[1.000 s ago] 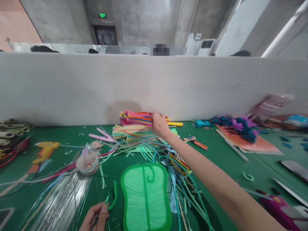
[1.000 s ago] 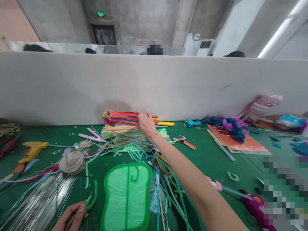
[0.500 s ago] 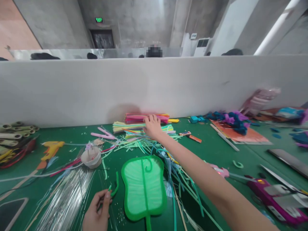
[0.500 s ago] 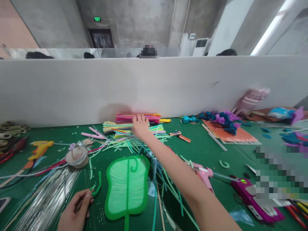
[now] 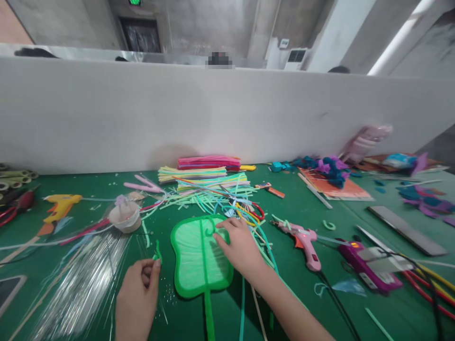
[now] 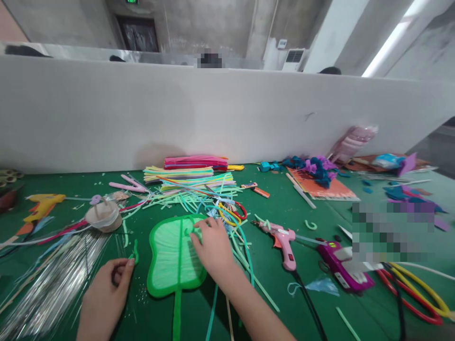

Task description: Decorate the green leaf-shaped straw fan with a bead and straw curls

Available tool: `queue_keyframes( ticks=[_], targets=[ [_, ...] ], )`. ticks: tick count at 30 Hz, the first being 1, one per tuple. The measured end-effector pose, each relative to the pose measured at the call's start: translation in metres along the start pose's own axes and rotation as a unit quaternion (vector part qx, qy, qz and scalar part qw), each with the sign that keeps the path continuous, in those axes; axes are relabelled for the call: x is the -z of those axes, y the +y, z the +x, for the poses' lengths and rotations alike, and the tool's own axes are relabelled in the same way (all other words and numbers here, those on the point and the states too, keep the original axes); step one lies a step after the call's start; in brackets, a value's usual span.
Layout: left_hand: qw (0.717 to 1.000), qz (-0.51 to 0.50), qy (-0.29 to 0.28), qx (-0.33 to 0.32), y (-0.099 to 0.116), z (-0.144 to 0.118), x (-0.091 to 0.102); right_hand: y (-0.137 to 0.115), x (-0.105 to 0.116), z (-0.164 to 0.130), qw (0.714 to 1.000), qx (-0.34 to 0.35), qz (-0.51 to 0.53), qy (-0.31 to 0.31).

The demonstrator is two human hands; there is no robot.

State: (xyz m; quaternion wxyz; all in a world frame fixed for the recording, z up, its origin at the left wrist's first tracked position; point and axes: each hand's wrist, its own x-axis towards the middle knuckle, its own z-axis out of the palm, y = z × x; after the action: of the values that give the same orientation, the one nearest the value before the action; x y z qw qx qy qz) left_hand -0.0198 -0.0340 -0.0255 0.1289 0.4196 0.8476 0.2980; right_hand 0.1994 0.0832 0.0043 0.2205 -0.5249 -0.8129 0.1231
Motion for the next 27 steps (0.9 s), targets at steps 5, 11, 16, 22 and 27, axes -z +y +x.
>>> queue_keyframes(
  ticks=[5, 11, 16, 22, 27],
  targets=[
    [0.973, 0.066, 0.095, -0.201, 0.019, 0.007, 0.005, 0.003, -0.021, -0.004, 0.999, 0.006, -0.011, 0.04],
    [0.947, 0.038, -0.044, -0.316, 0.067, 0.048, -0.023, 0.005, -0.033, -0.001, 0.998, 0.013, -0.014, 0.066],
    [0.935, 0.067, -0.073, -0.34, 0.093, 0.07, -0.062, 0.004, -0.037, -0.002, 0.997, 0.018, -0.003, 0.069],
    [0.934, 0.104, -0.057, -0.336, 0.094, 0.072, -0.071, 0.004, -0.038, -0.003, 0.998, 0.017, -0.005, 0.065],
    [0.927, 0.121, -0.053, -0.351, 0.089, 0.074, -0.069, 0.006, -0.038, -0.002, 0.997, 0.017, 0.012, 0.076]
  ],
)
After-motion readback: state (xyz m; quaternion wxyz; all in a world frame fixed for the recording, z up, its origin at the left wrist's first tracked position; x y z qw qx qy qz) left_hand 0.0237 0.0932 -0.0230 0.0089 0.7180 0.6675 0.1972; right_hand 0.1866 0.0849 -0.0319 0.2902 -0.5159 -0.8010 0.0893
